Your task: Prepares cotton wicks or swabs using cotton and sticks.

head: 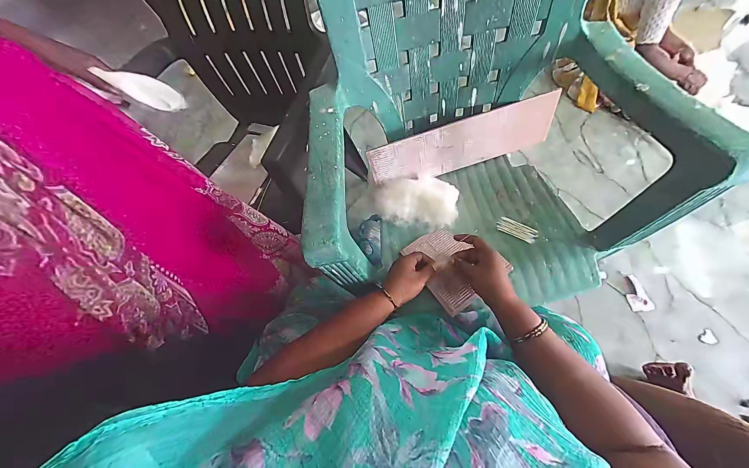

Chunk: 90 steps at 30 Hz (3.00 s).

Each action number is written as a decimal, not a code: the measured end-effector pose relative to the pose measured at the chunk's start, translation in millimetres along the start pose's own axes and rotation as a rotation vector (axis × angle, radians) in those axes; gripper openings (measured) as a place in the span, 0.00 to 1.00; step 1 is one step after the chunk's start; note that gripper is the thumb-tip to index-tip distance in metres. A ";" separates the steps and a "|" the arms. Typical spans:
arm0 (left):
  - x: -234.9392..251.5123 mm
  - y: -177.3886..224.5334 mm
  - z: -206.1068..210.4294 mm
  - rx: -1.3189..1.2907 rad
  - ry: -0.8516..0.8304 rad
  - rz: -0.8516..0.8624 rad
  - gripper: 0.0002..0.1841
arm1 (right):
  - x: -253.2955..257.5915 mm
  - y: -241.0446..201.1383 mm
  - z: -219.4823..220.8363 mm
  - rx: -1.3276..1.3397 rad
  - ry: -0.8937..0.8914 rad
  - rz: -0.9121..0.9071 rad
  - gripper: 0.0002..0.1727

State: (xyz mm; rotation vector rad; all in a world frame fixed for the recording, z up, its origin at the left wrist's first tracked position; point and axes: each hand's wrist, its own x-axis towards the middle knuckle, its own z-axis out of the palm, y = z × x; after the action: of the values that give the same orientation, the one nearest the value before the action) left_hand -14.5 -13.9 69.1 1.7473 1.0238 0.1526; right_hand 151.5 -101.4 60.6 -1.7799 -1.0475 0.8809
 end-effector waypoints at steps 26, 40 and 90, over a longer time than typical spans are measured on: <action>-27.8 0.6 -8.1 0.418 0.006 -0.078 0.17 | 7.3 -3.6 6.6 -0.512 0.173 -0.004 0.31; -37.4 2.2 -8.9 0.528 -0.155 -0.024 0.19 | -16.8 -1.9 4.0 -1.037 -0.540 -0.243 0.42; -46.8 -23.4 -9.1 0.402 -0.096 0.053 0.18 | -25.5 -2.9 20.6 -1.062 -0.505 -0.304 0.41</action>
State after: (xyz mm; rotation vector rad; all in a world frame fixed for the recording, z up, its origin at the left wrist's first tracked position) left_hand -61.8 -38.0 70.6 2.1229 0.9855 -0.1111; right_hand 122.6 -117.1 59.2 -2.1387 -2.3583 0.6107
